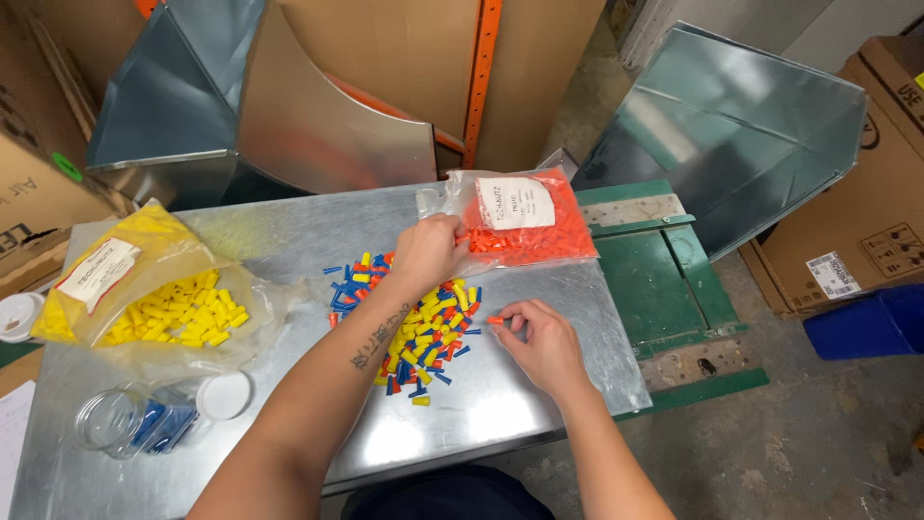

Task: The person sorts small plastic pieces by color on a metal table. They pick up yellow, blue, and red pieces from a mixed pile and place them into separate clear plastic bags labeled by color.

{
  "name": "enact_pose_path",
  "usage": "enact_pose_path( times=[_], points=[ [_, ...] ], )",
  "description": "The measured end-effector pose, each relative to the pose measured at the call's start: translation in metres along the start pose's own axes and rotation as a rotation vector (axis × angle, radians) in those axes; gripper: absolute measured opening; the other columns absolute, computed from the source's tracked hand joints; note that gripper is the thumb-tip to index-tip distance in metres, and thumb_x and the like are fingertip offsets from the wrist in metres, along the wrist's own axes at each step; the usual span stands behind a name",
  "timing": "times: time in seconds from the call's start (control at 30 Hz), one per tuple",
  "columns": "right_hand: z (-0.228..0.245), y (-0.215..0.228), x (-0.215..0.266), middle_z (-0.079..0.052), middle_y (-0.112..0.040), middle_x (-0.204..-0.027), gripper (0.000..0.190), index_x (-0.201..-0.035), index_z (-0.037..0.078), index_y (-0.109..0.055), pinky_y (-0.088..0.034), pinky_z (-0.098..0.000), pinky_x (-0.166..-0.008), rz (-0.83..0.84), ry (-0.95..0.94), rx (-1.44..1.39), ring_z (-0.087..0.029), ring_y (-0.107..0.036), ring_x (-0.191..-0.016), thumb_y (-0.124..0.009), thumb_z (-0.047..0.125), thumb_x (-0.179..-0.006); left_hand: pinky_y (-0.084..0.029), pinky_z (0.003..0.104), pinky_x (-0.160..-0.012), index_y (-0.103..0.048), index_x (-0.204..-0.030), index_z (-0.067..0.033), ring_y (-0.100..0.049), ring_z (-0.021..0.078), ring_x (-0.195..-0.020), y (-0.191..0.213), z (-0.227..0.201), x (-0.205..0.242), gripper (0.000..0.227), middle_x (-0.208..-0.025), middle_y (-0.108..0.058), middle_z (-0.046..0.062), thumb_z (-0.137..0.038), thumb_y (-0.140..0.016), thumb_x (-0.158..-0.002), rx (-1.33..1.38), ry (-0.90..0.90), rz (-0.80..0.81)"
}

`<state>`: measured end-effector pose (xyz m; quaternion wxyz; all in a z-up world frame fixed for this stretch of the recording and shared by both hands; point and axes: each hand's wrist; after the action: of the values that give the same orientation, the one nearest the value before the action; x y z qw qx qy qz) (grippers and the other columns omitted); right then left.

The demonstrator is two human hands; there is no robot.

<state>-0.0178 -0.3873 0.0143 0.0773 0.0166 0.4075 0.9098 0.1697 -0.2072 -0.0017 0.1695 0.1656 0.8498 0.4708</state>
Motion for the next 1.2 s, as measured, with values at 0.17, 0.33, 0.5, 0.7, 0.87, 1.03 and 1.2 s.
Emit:
enact_pose_path(
  times=[0.17,0.33,0.5,0.7,0.87,1.03,1.2],
  points=[
    [-0.010,0.005,-0.020,0.006,-0.068,-0.074,0.018,-0.096,0.025,-0.080,-0.056,-0.0309,-0.067,-0.079,0.006,-0.010,-0.015,-0.065,-0.068,-0.086,0.028,-0.080,-0.062,0.047,-0.085,-0.077,-0.104,-0.0152,-0.077,0.0341,-0.100,0.000,-0.006,0.003,0.021,-0.092,-0.074,0.008,-0.032,-0.069,-0.095,0.018,0.103,-0.001],
    [0.002,0.000,-0.072,0.002,-0.067,-0.069,0.017,-0.095,0.024,-0.080,-0.056,-0.0343,-0.066,-0.189,0.111,0.014,-0.021,-0.068,-0.069,-0.085,0.029,-0.080,-0.061,0.049,-0.084,-0.076,-0.101,-0.0154,-0.076,0.0358,-0.099,0.027,0.004,0.019,0.020,-0.089,-0.074,0.010,-0.033,-0.067,-0.096,0.019,0.235,-0.017],
    [0.023,-0.003,-0.094,-0.003,-0.072,-0.075,0.036,-0.115,0.018,-0.081,-0.060,-0.0436,-0.084,-0.120,0.022,0.072,-0.027,-0.073,-0.088,-0.083,0.036,-0.084,-0.061,0.048,-0.082,-0.077,-0.093,-0.0175,-0.076,0.0335,-0.097,0.047,0.007,0.028,0.019,-0.084,-0.073,0.005,-0.032,-0.066,-0.094,0.047,0.383,-0.037],
    [-0.007,-0.010,-0.060,-0.001,-0.072,-0.076,0.032,-0.114,0.025,-0.081,-0.060,-0.0444,-0.083,-0.020,0.036,0.127,-0.026,-0.073,-0.090,-0.079,0.040,-0.086,-0.061,0.045,-0.078,-0.080,-0.098,-0.0129,-0.077,0.0323,-0.091,0.075,-0.026,0.071,0.016,-0.083,-0.075,0.006,-0.024,-0.069,-0.095,0.071,0.340,-0.020],
    [-0.039,-0.017,-0.019,0.004,-0.069,-0.069,0.024,-0.105,0.031,-0.083,-0.062,-0.0389,-0.079,-0.031,0.090,0.114,-0.022,-0.073,-0.083,-0.083,0.034,-0.081,-0.061,0.035,-0.073,-0.080,-0.102,-0.0118,-0.073,0.0230,-0.082,0.075,-0.024,0.129,0.014,-0.076,-0.070,0.003,-0.020,-0.070,-0.096,0.006,0.259,0.030],
    [-0.022,-0.023,0.003,0.012,-0.061,-0.071,0.018,-0.107,0.025,-0.083,-0.053,-0.0335,-0.065,0.018,0.196,0.029,-0.013,-0.062,-0.072,-0.078,0.027,-0.090,-0.059,0.040,-0.059,-0.075,-0.106,-0.0187,-0.070,0.0187,-0.082,0.046,-0.015,0.182,0.016,-0.085,-0.072,-0.005,-0.031,-0.071,-0.097,-0.040,0.242,0.027],
    [0.000,-0.039,0.000,0.007,-0.060,-0.072,0.023,-0.114,0.018,-0.080,-0.053,-0.0369,-0.064,-0.014,0.486,0.056,-0.017,-0.062,-0.072,-0.081,0.023,-0.092,-0.056,0.042,-0.060,-0.074,-0.099,-0.0145,-0.069,0.0244,-0.077,0.026,-0.021,0.218,0.011,-0.083,-0.072,0.001,-0.024,-0.074,-0.093,-0.004,0.087,-0.059]
  ],
)
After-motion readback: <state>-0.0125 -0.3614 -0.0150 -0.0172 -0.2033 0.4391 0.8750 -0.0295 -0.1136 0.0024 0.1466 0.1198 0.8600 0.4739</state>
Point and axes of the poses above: each hand's wrist, its own x-axis away from the middle knuckle, its own y-axis out of the back of the hand, z = x × y
